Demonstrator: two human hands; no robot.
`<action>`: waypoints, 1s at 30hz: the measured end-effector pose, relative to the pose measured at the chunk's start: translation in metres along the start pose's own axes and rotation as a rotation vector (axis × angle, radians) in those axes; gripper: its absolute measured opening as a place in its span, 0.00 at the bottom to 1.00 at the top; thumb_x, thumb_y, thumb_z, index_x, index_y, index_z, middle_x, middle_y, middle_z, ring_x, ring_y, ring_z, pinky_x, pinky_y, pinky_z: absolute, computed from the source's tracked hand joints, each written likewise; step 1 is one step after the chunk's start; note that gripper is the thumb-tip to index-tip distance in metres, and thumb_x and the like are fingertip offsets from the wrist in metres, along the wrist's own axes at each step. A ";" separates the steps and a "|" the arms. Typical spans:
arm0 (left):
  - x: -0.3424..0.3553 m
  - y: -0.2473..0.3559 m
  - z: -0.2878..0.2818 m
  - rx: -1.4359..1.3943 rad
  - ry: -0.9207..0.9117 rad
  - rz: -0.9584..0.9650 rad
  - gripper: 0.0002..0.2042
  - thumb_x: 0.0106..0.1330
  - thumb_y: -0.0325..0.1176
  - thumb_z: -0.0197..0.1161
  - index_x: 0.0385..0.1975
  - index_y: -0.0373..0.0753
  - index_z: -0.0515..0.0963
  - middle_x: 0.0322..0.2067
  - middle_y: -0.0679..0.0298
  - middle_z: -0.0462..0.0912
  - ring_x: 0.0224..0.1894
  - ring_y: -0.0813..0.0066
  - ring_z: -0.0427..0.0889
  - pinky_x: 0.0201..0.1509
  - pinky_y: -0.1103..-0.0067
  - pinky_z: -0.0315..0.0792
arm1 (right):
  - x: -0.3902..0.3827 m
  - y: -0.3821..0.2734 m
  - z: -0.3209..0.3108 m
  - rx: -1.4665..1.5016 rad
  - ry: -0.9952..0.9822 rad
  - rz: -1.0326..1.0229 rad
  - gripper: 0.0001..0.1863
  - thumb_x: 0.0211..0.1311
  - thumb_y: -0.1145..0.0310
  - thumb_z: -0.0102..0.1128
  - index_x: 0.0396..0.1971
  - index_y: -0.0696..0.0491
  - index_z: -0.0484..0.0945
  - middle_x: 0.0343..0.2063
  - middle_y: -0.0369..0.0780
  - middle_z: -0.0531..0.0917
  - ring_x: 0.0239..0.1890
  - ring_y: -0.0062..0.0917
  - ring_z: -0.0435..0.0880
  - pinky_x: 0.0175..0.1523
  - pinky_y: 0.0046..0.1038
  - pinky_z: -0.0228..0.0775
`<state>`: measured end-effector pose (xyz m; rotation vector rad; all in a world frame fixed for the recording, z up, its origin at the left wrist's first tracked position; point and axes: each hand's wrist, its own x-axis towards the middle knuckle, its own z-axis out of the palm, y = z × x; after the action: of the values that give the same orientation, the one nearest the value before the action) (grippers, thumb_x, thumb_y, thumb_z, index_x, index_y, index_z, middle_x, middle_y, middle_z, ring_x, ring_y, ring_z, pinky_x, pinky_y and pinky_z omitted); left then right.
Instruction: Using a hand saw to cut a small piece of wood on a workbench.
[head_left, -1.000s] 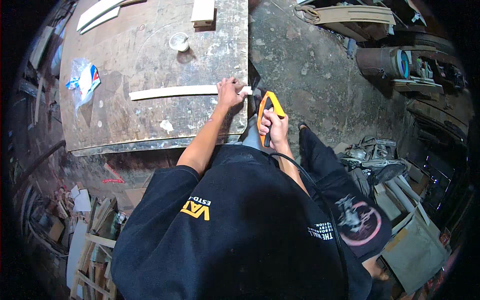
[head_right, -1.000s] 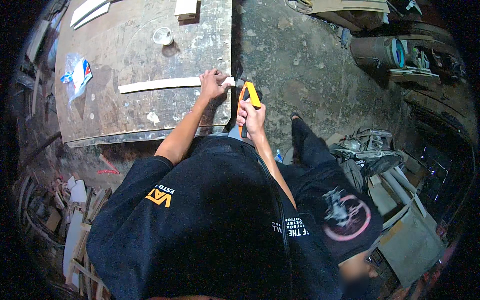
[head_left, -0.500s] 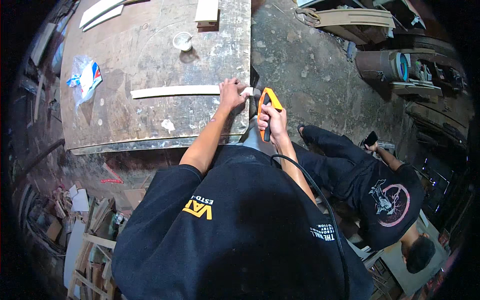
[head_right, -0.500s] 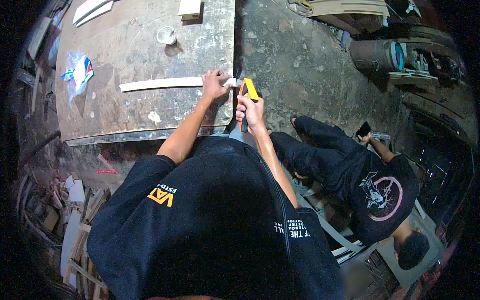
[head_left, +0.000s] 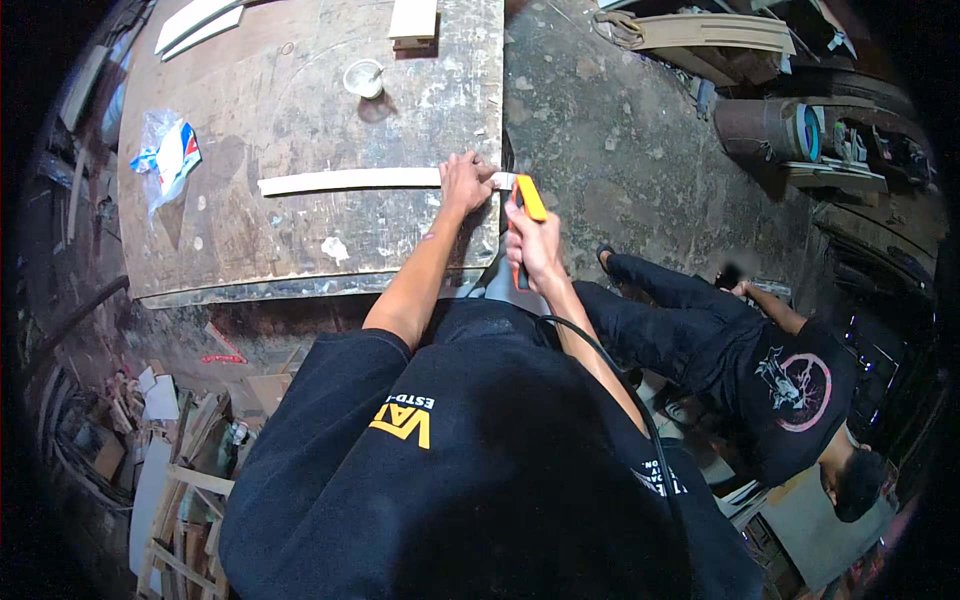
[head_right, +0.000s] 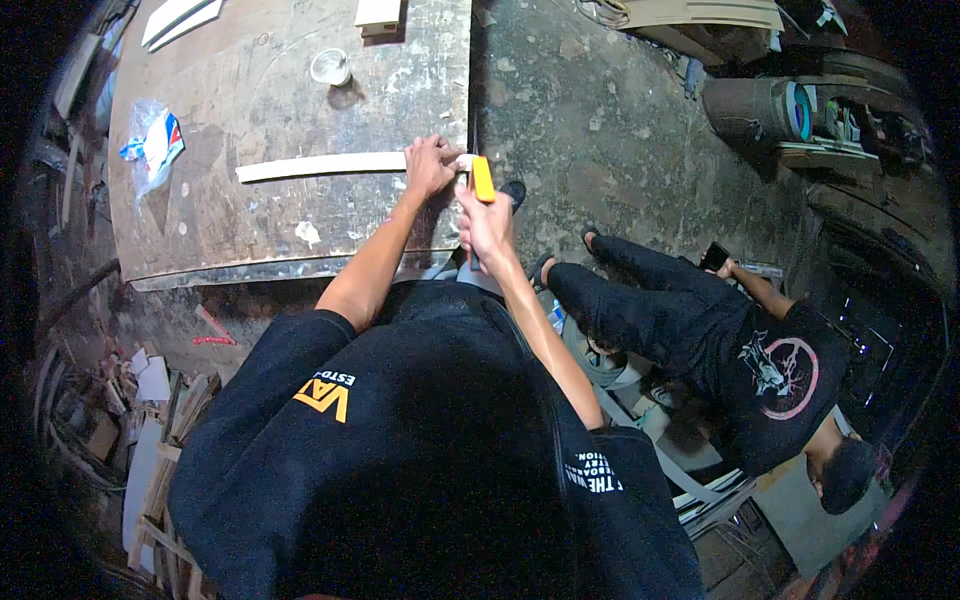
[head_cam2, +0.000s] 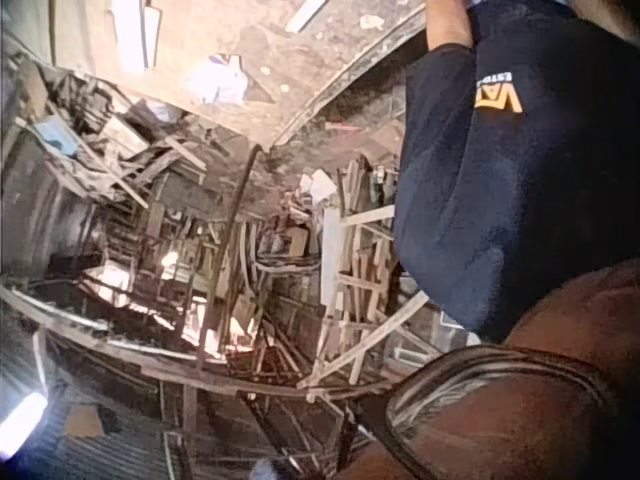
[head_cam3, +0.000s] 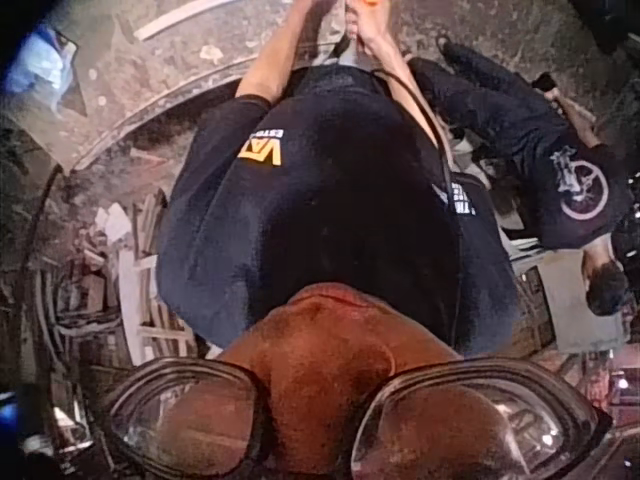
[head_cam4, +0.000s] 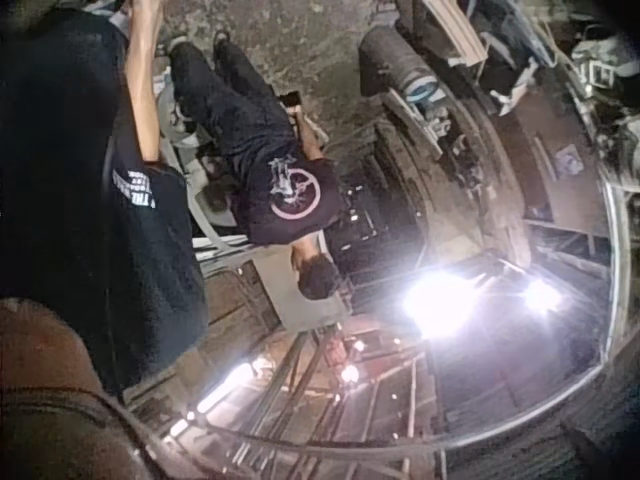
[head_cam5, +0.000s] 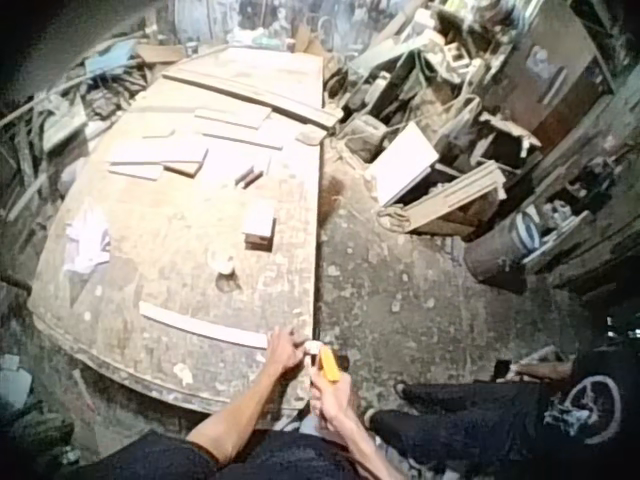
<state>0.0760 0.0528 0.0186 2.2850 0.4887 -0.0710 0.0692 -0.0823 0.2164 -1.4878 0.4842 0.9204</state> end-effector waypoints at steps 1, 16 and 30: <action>-0.001 0.001 0.001 -0.002 -0.007 0.000 0.14 0.51 0.46 0.75 0.39 0.59 0.89 0.44 0.67 0.79 0.51 0.61 0.71 0.59 0.66 0.60 | 0.002 -0.004 0.007 0.023 -0.014 0.002 0.15 0.68 0.61 0.62 0.27 0.48 0.65 0.12 0.28 0.66 0.09 0.12 0.62 0.13 0.20 0.54; 0.002 -0.004 0.002 0.055 -0.006 -0.031 0.15 0.51 0.48 0.75 0.42 0.63 0.88 0.46 0.70 0.79 0.54 0.62 0.70 0.61 0.66 0.60 | -0.002 0.038 -0.049 0.202 -0.098 -0.043 0.24 0.69 0.43 0.50 0.23 0.48 0.67 0.14 0.31 0.68 0.12 0.14 0.63 0.17 0.19 0.55; -0.002 -0.004 0.010 0.062 -0.011 -0.058 0.14 0.51 0.43 0.74 0.39 0.58 0.89 0.46 0.67 0.79 0.53 0.59 0.71 0.59 0.64 0.61 | 0.017 0.020 -0.018 0.155 -0.003 0.010 0.21 0.65 0.48 0.45 0.18 0.48 0.62 0.10 0.31 0.63 0.07 0.16 0.56 0.12 0.22 0.49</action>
<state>0.0737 0.0480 0.0090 2.3293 0.5538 -0.1290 0.0686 -0.0985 0.1892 -1.3445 0.5492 0.8724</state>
